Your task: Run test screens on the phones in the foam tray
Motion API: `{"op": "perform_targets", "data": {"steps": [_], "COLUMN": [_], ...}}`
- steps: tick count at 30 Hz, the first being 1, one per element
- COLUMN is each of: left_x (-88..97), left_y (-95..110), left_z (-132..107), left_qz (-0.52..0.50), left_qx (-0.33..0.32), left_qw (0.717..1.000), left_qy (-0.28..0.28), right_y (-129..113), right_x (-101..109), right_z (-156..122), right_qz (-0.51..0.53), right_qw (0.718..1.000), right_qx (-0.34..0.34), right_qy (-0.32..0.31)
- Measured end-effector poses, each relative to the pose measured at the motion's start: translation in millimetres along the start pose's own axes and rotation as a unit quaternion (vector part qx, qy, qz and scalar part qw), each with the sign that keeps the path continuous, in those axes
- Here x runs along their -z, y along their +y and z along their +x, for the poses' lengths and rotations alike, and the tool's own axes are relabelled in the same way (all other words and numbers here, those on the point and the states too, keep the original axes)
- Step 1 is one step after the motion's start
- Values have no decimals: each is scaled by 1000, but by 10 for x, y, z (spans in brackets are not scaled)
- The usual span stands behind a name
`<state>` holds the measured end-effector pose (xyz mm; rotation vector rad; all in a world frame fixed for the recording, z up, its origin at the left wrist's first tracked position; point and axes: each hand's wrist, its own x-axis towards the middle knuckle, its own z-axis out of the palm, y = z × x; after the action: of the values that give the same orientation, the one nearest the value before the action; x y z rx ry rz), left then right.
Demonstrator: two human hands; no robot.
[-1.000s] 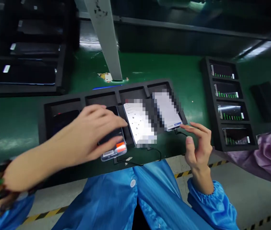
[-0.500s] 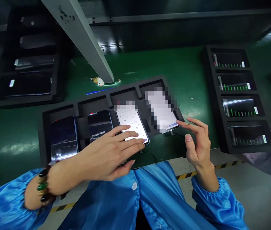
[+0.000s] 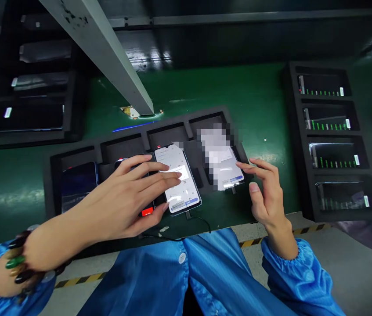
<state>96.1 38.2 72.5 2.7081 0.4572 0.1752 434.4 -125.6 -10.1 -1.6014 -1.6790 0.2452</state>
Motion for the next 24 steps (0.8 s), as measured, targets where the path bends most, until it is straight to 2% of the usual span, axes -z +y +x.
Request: {"op": "perform_targets", "data": {"steps": [7,12,15,17,19,22,24], "left_x": [-77,-131,-139,-100,-15,178,320], "left_y": [-83,-53,-48,-72,-134,-314,-469], "left_z": [91,104,106,108,106,54,-48], "left_qz": [13,-3,-12,-14,-14,9,39], "left_qx": [-11,-25,-27,-18,1,58,126], "left_qw": [1000,999,999,999,1000,998,991], "left_qy": [-14,-38,-43,-37,-25,-11,6], "right_y": [21,7,-17,-46,-97,-215,-295], "right_x": [-43,-15,34,76,107,89,35], "right_z": [207,212,132,28,-90,-220,-253], "right_qz": [-26,-11,-3,-1,-16,-49,-65], "right_qw": [995,999,1000,997,995,996,995], "right_qx": [-8,-6,-30,-59,-76,-71,-66], "right_qy": [-92,-37,9,54,64,-4,-32]}}
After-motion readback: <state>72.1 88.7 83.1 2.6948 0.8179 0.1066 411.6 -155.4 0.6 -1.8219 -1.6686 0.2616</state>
